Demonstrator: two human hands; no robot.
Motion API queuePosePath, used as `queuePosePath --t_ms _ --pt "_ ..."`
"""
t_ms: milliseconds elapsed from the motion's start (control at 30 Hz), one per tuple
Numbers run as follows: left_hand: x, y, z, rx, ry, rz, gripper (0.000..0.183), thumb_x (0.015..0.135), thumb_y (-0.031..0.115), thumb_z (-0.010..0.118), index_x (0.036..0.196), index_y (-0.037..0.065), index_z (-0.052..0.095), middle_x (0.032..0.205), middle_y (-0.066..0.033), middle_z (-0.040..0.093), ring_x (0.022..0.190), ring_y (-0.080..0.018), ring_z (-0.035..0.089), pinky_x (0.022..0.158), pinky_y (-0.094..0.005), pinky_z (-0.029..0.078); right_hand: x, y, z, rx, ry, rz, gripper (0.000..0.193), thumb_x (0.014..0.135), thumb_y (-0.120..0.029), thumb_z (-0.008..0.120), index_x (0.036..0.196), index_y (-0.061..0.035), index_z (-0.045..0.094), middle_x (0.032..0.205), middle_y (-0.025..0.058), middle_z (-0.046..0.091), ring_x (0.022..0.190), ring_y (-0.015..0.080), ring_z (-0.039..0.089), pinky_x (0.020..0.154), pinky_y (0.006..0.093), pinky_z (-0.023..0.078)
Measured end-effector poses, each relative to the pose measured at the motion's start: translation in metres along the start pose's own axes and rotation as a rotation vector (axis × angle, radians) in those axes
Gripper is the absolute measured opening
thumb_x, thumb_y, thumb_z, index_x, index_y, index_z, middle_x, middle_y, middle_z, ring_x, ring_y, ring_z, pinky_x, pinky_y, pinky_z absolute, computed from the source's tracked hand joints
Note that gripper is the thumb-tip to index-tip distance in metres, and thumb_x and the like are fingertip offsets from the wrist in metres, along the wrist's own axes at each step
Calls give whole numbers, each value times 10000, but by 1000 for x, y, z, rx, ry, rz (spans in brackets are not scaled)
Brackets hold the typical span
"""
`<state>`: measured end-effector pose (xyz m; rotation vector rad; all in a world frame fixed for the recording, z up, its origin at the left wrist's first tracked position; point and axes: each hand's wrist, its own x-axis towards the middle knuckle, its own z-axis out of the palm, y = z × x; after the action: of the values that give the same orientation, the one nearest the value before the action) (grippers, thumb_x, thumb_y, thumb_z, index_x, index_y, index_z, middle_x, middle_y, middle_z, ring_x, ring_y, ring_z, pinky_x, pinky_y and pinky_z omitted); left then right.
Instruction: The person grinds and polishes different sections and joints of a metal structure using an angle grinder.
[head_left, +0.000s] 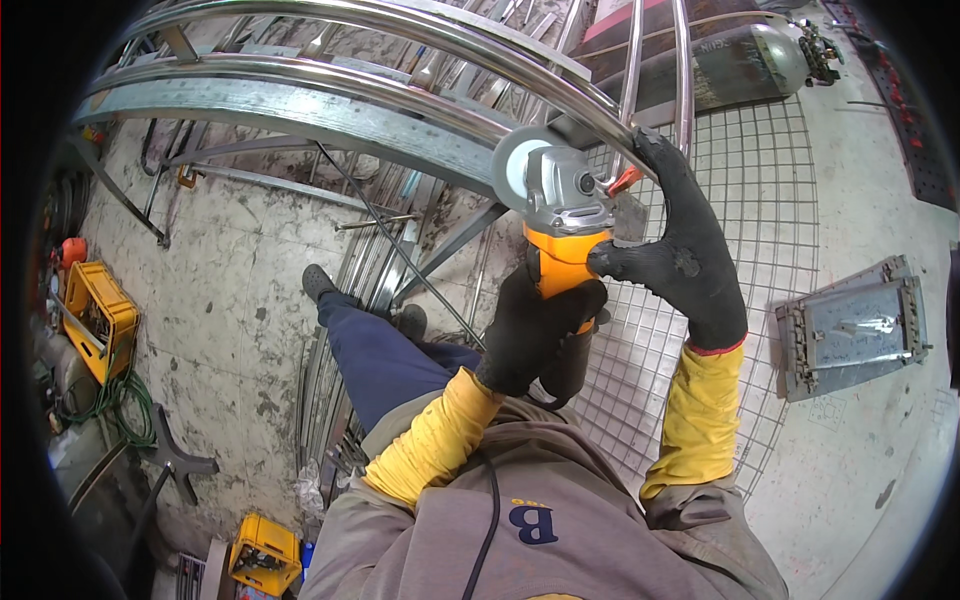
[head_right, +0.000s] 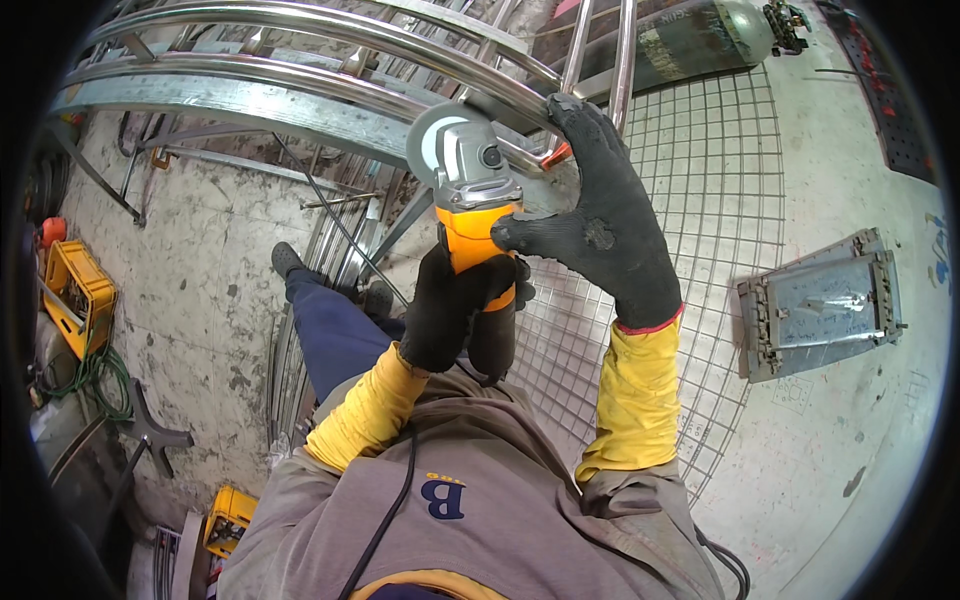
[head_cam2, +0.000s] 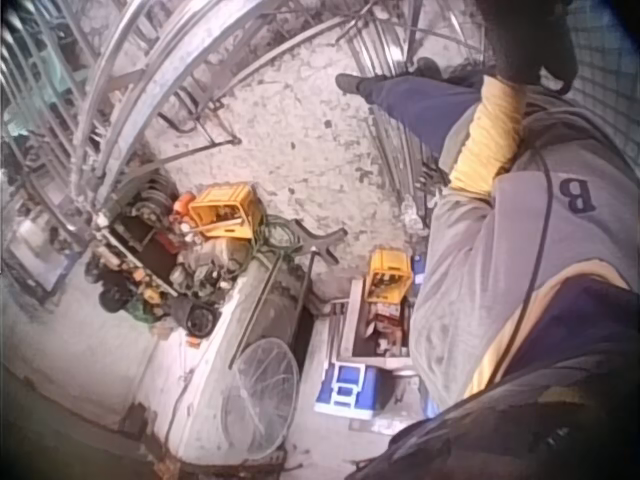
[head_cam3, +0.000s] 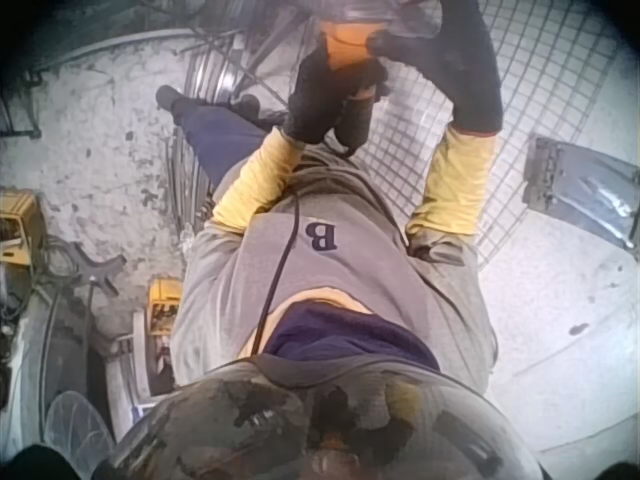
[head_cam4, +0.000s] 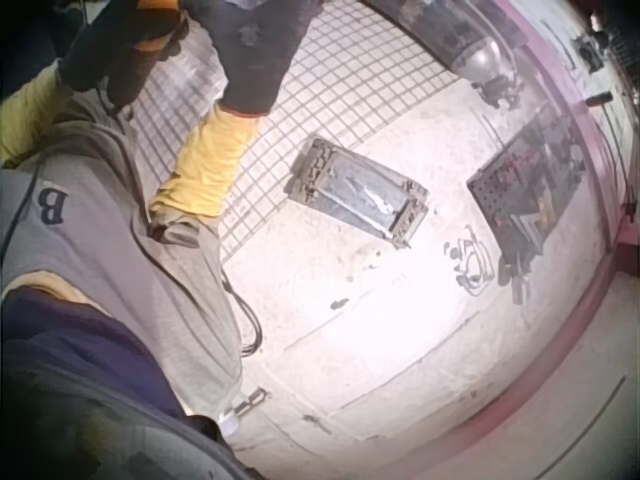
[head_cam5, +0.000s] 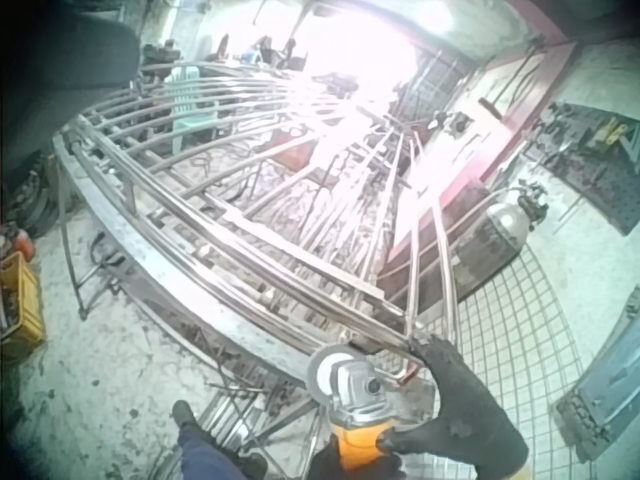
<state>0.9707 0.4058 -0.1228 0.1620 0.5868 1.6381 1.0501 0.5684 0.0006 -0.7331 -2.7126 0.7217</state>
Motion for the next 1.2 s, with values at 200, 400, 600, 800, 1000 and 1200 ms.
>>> queuePosePath --t_ms 200,400,600,800,1000,1200 --pt "0 -2 -8 -5 51 12 319 1016 133 705 1284 -15 617 1038 -109 733 895 -209 750 858 -373 633 3 -8 10 -145 31 -11 1200 542 -273 1070 1564 -25 492 1523 221 562 1463 398 511 1198 477 457" --pt "3 -6 -12 -55 75 0 287 990 116 722 1246 22 631 979 -66 723 840 -179 734 789 -321 591 2 -10 18 -202 95 2 1217 525 -182 1047 1577 -16 459 1513 191 553 1426 360 534 1190 468 457" --pt "1 -1 -14 -25 94 25 272 992 127 717 1228 20 634 987 -68 717 841 -183 735 796 -323 595 7 -14 22 -250 82 8 1223 539 -217 1052 1576 0 442 1482 207 554 1395 392 540 1167 483 470" --pt "1 1 -16 -46 91 26 263 993 135 711 1211 7 637 979 -76 716 857 -194 741 816 -339 608 10 -19 22 -264 76 -24 1186 557 -296 1049 1551 4 476 1447 214 562 1378 396 546 1146 488 474" --pt "1 -1 -16 -98 57 14 291 986 126 718 1231 -7 635 996 -94 731 861 -202 745 813 -341 609 5 -12 20 -261 89 -36 1172 561 -284 1035 1552 8 481 1466 220 556 1377 397 547 1150 484 467" --pt "-2 4 -7 -79 50 6 306 977 92 729 1251 -8 639 1004 -98 741 881 -211 755 816 -343 608 6 -6 11 -258 19 -69 1285 551 -378 1056 1616 -24 429 1511 232 537 1394 416 522 1171 517 455"
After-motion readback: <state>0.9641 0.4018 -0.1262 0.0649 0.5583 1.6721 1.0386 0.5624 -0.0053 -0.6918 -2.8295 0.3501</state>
